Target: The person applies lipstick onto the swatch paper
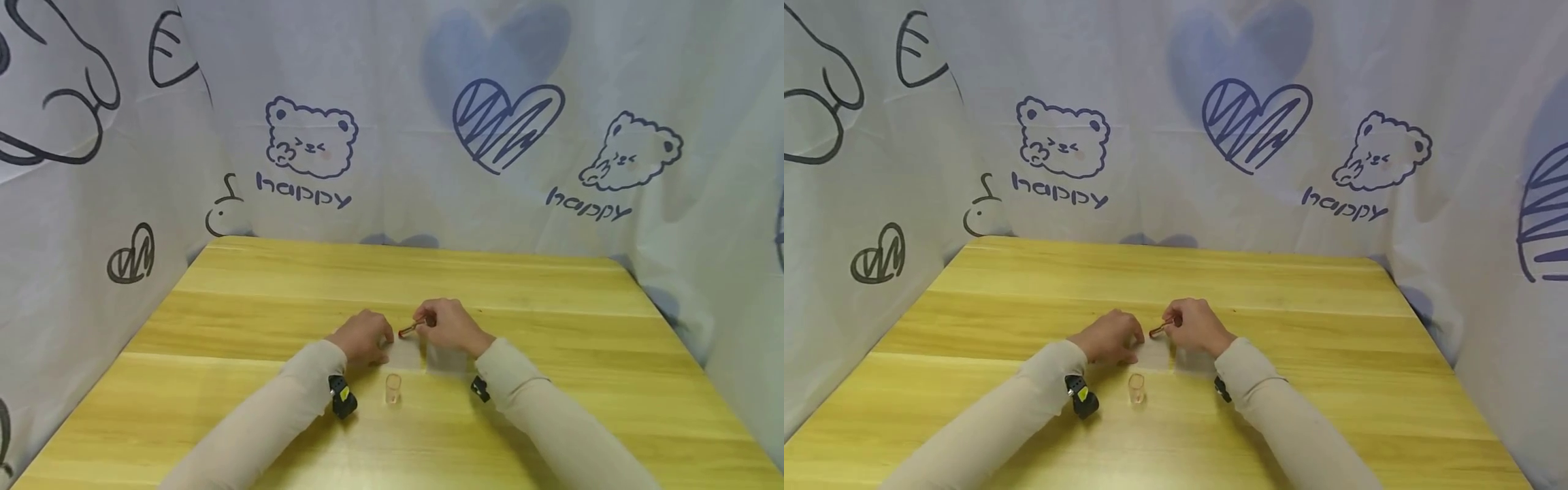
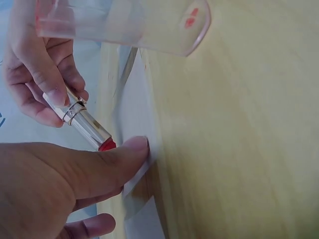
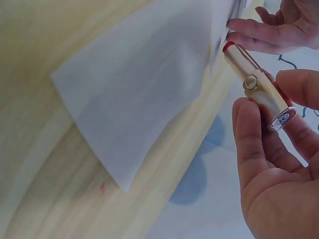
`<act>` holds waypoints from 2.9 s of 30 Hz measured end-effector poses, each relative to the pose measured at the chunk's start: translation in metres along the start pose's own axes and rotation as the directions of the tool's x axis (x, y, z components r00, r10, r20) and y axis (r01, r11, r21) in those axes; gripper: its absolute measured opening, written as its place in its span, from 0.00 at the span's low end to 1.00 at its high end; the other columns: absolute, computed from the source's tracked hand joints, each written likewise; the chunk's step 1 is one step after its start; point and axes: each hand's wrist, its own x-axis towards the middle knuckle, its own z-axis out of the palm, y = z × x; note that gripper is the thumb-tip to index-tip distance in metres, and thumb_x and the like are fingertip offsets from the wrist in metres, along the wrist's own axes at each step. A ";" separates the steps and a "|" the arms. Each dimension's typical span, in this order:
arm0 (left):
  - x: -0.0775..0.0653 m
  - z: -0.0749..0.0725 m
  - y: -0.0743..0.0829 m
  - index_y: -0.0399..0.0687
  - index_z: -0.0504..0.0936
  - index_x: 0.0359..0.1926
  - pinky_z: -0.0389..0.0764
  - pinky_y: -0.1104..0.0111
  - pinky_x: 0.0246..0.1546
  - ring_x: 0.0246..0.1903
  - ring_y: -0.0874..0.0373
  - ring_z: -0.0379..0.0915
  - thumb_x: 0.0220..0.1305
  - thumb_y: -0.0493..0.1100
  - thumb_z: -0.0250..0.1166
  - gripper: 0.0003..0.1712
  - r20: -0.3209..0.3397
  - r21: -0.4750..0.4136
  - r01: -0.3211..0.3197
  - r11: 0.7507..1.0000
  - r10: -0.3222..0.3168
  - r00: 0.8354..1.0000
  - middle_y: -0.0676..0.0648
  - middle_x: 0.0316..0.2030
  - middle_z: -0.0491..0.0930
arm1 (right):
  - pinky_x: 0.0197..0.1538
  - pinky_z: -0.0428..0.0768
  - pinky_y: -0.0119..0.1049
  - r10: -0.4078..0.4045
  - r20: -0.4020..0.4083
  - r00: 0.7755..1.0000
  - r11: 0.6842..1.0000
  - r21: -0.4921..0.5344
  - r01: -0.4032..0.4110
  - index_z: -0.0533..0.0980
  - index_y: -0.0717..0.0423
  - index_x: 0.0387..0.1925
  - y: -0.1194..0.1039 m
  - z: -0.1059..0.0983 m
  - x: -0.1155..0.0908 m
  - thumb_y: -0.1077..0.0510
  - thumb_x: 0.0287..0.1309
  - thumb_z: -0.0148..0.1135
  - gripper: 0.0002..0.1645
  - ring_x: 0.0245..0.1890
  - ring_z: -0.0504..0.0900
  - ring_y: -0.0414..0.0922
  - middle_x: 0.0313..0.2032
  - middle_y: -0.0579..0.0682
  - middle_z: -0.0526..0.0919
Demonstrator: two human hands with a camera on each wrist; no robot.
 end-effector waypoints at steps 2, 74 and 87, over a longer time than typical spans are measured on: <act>0.000 0.000 0.000 0.44 0.87 0.44 0.78 0.61 0.46 0.44 0.52 0.78 0.52 0.44 0.76 0.18 0.001 0.005 0.001 1.000 -0.001 1.000 0.47 0.45 0.84 | 0.31 0.72 0.35 -0.008 -0.016 1.000 1.000 0.007 0.008 0.81 0.61 0.39 -0.001 0.001 0.000 0.64 0.58 0.64 0.07 0.26 0.72 0.41 0.26 0.44 0.77; 0.000 -0.005 0.004 0.43 0.84 0.50 0.76 0.58 0.50 0.50 0.48 0.75 0.49 0.42 0.78 0.25 0.058 -0.012 0.085 0.996 -0.084 0.995 0.45 0.50 0.81 | 0.34 0.77 0.34 -0.016 0.054 0.998 0.999 -0.037 0.018 0.84 0.59 0.38 -0.007 -0.003 -0.010 0.63 0.57 0.65 0.08 0.27 0.75 0.38 0.29 0.43 0.82; 0.002 -0.004 0.004 0.42 0.85 0.49 0.77 0.59 0.47 0.46 0.51 0.77 0.48 0.41 0.78 0.24 0.057 -0.008 0.075 0.997 -0.074 0.996 0.45 0.48 0.82 | 0.33 0.76 0.34 -0.043 0.091 0.995 0.999 -0.025 0.045 0.84 0.55 0.37 -0.006 -0.002 -0.015 0.62 0.59 0.64 0.06 0.27 0.74 0.38 0.29 0.41 0.81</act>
